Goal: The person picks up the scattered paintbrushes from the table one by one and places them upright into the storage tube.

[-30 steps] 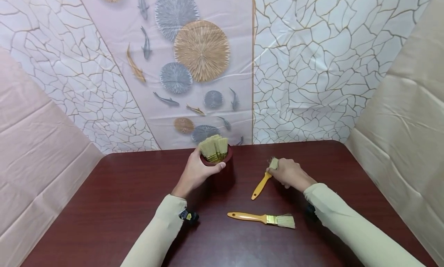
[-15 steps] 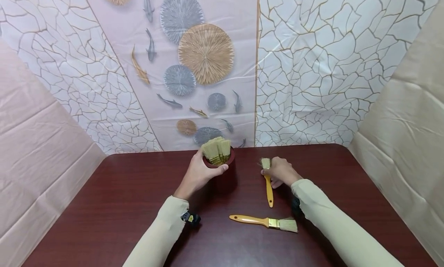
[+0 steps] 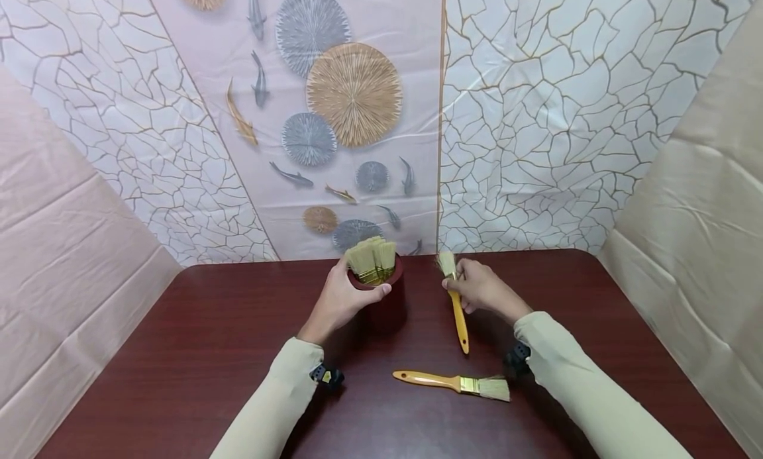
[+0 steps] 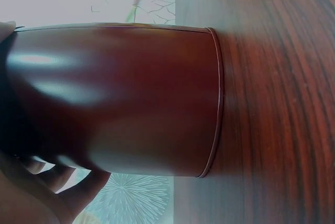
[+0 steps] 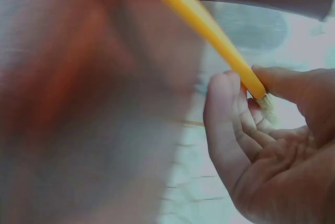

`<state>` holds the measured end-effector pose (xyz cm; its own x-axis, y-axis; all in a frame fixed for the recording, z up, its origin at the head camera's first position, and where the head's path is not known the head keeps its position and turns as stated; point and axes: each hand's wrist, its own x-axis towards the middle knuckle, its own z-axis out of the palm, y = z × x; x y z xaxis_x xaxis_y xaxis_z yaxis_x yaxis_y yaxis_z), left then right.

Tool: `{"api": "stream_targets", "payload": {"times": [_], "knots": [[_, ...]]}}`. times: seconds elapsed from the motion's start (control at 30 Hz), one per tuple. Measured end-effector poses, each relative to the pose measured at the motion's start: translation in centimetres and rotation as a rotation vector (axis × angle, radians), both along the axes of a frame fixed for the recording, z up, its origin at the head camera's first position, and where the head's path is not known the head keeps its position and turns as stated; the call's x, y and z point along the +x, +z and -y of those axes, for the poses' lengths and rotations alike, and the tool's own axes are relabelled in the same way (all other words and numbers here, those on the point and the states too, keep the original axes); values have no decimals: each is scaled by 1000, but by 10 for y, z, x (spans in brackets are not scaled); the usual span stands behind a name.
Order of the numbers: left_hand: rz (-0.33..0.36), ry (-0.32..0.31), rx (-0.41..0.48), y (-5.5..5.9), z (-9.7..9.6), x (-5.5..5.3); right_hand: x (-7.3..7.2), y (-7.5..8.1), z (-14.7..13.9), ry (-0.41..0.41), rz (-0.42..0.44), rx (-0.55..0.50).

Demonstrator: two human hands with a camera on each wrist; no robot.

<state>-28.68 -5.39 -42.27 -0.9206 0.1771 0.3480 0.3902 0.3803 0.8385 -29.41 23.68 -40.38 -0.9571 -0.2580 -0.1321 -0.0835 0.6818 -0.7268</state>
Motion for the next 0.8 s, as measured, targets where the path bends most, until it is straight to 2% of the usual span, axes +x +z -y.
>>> {"api": "stream_targets", "payload": {"times": [0.2,0.37,0.5,0.67,0.8], "knots": [[-19,-2,6,-1,0,0,9,50,8,80,-143,-20],[-30,-10,14,-1,0,0,18,89,22,84,-282,-79],[-29,-12,12,-1,1,1,26,115,35,81,-429,-96],[-23,-23,10,-2,0,0,34,138,52,117,-607,-180],[-14,-30,10,-1,-1,-1,35,146,66,178,-664,-278]]}}
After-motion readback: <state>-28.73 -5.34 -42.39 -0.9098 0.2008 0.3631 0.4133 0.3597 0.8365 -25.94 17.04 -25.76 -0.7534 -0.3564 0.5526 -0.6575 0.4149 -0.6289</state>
